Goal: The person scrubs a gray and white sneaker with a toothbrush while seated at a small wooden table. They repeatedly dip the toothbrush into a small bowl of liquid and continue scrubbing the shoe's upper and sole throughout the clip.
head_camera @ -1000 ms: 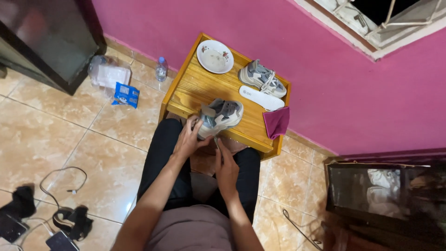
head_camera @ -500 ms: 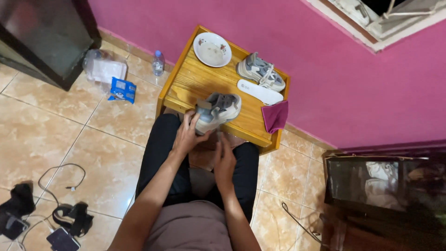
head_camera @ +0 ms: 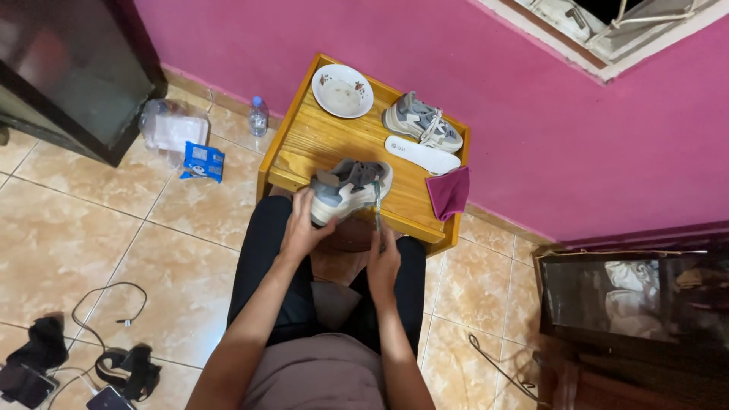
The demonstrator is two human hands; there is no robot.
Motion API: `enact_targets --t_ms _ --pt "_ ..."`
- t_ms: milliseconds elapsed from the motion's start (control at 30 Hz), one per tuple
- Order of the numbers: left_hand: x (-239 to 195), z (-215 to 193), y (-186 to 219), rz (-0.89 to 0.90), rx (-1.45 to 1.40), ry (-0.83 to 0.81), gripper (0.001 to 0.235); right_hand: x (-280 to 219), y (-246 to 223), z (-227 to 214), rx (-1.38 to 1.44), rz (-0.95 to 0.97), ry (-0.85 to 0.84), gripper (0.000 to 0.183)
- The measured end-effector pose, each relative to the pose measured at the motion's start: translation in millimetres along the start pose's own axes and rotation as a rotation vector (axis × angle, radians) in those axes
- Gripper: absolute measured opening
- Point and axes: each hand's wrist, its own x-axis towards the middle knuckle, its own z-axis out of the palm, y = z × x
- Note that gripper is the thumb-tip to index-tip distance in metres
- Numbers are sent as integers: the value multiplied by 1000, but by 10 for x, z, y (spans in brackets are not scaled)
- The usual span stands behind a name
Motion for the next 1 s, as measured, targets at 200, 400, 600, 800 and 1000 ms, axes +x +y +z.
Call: enact_targets --t_ms 200,400,600,800,1000 --pt "72 -139 5 -407 -136 -169 78 -49 62 35 -201 24 -205 25" --pt "120 -193 55 -485 -189 -190 74 185 134 -47 -179 40 -136 26" --pt "182 -293 191 -534 -288 -192 75 443 337 -237 -179 45 -82 25" --pt "86 -153 -104 -398 -206 -225 74 245 -76 -272 -136 65 -189 26" --pt "49 -159 -230 -168 -88 -167 63 337 228 -279 -157 99 -169 29"
